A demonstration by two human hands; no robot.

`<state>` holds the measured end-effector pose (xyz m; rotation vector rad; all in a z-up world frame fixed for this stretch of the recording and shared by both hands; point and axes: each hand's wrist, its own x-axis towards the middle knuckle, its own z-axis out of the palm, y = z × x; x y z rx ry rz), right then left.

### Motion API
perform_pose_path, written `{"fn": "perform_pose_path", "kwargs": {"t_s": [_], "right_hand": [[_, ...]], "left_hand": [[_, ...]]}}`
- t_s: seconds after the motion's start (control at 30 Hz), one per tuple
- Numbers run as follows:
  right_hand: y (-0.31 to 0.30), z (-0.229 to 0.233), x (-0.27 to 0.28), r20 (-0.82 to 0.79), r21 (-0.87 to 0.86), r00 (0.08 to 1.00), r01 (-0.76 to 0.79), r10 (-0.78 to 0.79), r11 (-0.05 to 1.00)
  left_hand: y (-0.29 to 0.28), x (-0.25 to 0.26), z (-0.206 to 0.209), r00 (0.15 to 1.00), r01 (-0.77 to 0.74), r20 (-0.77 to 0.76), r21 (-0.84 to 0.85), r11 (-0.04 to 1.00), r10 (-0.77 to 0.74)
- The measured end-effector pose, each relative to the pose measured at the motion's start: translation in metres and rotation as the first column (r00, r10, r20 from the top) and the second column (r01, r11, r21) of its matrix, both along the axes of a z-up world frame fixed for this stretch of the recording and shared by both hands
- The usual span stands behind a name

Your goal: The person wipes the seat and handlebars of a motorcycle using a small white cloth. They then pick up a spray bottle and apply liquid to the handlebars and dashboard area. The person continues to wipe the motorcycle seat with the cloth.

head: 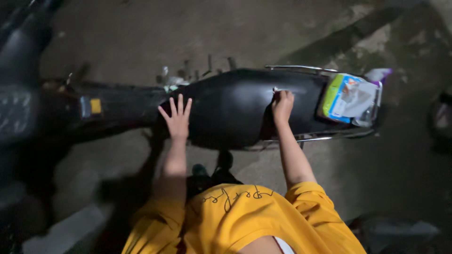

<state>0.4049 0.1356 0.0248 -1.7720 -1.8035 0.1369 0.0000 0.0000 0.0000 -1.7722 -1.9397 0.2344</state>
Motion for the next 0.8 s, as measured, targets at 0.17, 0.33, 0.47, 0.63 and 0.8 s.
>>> {"fn": "perform_pose_path", "kwargs": {"t_s": [0.17,0.33,0.47,0.63,0.8], "right_hand": [[-0.013,0.011,-0.028,-0.022,0.086,0.989,-0.145,0.148,0.986],[-0.035,-0.009,-0.066,0.040,0.010,0.934,-0.356,0.355,0.935],[-0.062,-0.018,-0.086,0.041,-0.034,0.852,-0.521,0.522,0.853],[-0.067,-0.021,-0.104,0.099,-0.023,0.758,-0.646,0.645,0.763],[-0.069,-0.015,-0.122,0.112,-0.023,0.724,-0.683,0.680,0.730]], "left_hand": [[-0.047,0.014,0.003,0.902,-0.149,0.350,-0.297,0.943,0.253],[-0.064,0.002,0.021,0.863,-0.171,0.410,-0.311,0.935,0.295],[-0.077,-0.009,0.031,0.849,-0.170,0.450,-0.263,0.950,0.276],[-0.082,-0.026,0.039,0.844,-0.171,0.468,-0.229,0.958,0.262],[-0.080,-0.035,0.044,0.847,-0.205,0.454,-0.200,0.958,0.276]]}}
